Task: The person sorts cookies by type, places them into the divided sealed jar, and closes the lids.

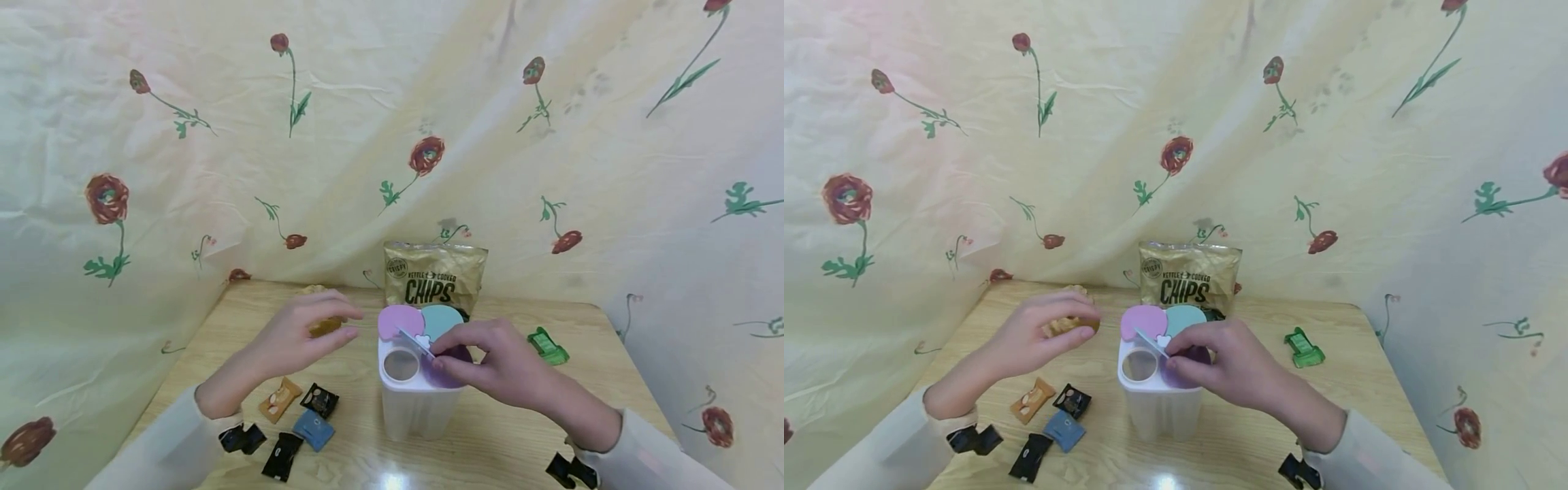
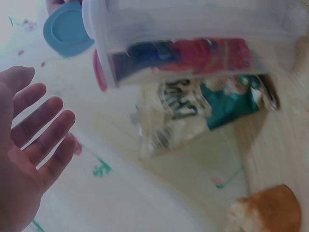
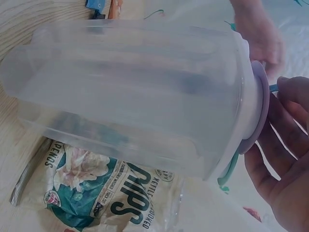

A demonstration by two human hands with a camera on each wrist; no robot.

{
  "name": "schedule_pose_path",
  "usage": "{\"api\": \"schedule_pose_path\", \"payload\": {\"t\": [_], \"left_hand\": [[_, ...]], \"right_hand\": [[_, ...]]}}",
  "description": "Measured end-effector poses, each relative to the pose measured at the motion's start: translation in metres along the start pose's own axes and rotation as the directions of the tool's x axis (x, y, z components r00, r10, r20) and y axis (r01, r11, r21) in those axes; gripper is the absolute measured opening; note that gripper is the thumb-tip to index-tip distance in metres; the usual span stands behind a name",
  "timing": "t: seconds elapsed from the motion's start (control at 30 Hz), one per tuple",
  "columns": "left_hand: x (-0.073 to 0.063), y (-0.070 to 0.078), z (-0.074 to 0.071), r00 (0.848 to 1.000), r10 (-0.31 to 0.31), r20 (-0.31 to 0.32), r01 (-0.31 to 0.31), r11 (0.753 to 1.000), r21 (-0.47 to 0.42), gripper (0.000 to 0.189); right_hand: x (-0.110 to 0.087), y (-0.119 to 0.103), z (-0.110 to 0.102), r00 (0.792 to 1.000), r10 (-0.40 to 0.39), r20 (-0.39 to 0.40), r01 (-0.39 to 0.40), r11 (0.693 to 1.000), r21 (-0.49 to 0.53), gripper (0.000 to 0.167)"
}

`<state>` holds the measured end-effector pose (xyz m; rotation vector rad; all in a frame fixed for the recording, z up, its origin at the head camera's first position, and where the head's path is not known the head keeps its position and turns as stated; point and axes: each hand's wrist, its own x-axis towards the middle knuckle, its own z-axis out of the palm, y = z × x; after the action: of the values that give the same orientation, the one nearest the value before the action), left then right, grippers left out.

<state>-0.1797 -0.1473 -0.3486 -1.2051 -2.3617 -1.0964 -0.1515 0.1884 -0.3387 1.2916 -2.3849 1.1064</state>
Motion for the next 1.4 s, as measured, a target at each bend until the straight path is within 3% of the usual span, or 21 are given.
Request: {"api": "schedule_pose_path", "payload": {"t": [0.17, 0.27, 0.43, 0.53, 0.67, 0.83, 0.93, 1.1, 1.4], "left_hand": [[-0.033, -0.023, -0.006, 0.990, -0.142, -0.006, 0.142, 0.990, 0.024, 0.024], [-0.054, -0.038, -0.009, 0.965, -0.259, 0.036, 0.257, 0.965, 0.057, 0.023], [-0.091, -0.067, -0.012, 0.885, -0.447, 0.133, 0.435, 0.894, 0.109, 0.027], [-0.110, -0.082, -0.013, 0.835, -0.526, 0.160, 0.514, 0.850, 0.116, 0.034], [-0.128, -0.096, -0.014, 0.780, -0.595, 0.196, 0.582, 0.804, 0.123, 0.040], [-0.145, -0.105, -0.009, 0.697, -0.657, 0.286, 0.665, 0.742, 0.083, 0.055], [-0.152, -0.108, -0.005, 0.668, -0.668, 0.329, 0.694, 0.718, 0.048, 0.066], [-0.160, -0.114, 0.001, 0.654, -0.657, 0.374, 0.705, 0.709, 0.012, 0.076], [-0.171, -0.125, 0.008, 0.688, -0.602, 0.406, 0.679, 0.731, -0.066, 0.065]], "right_hand": [[0.000, -0.002, 0.001, 0.999, 0.049, -0.017, -0.049, 0.999, 0.018, 0.016], [0.000, -0.003, 0.001, 0.997, 0.077, -0.021, -0.076, 0.997, 0.035, 0.015], [0.001, -0.005, 0.000, 0.996, 0.082, -0.021, -0.081, 0.995, 0.052, 0.015], [0.002, -0.005, -0.001, 0.996, 0.089, -0.015, -0.087, 0.994, 0.067, 0.015], [0.003, -0.005, -0.003, 0.994, 0.106, -0.002, -0.106, 0.990, 0.089, 0.016], [0.002, -0.004, -0.004, 0.991, 0.131, 0.011, -0.131, 0.987, 0.096, 0.015], [0.001, -0.003, -0.004, 0.991, 0.134, 0.011, -0.134, 0.986, 0.097, 0.013], [0.001, -0.002, -0.004, 0.992, 0.126, 0.009, -0.127, 0.987, 0.101, 0.014], [0.001, -0.001, -0.004, 0.990, 0.140, 0.022, -0.141, 0.983, 0.115, 0.011]]}}
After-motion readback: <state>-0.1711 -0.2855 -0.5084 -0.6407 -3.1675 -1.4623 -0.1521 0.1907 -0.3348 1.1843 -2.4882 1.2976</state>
